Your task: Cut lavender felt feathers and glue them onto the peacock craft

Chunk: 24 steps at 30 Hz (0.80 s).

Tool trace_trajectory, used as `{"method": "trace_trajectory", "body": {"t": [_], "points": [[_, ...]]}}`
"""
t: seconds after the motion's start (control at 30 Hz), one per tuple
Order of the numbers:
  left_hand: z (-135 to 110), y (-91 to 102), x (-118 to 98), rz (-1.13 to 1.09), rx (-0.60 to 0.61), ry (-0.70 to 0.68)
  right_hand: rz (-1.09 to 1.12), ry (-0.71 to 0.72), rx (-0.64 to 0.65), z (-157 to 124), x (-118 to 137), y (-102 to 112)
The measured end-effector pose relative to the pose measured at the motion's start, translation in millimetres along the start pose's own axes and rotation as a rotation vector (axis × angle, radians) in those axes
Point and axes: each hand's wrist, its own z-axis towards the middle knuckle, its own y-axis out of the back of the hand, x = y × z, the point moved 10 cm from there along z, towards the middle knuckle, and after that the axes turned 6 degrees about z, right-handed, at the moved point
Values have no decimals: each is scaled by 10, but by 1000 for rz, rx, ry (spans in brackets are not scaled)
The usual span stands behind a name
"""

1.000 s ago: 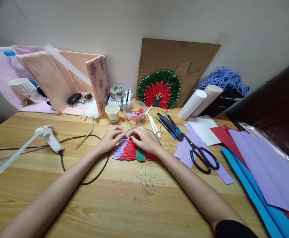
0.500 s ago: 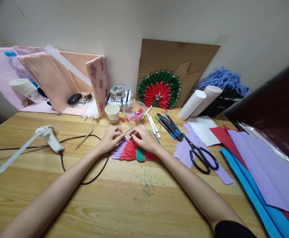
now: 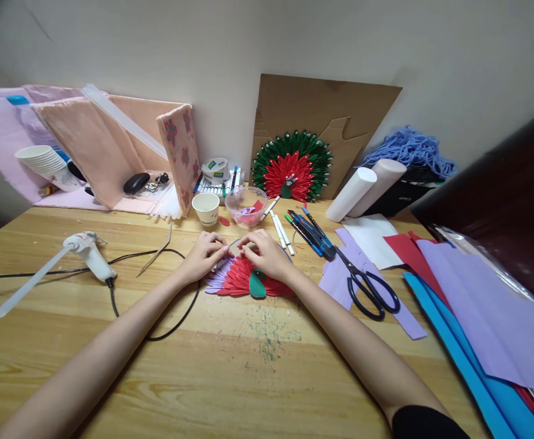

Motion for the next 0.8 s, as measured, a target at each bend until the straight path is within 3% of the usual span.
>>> {"method": "trace_trajectory", "body": {"t": [0.8], "points": [[-17, -16, -62, -1, 23, -50, -137, 59, 89, -20, 99, -144]]}}
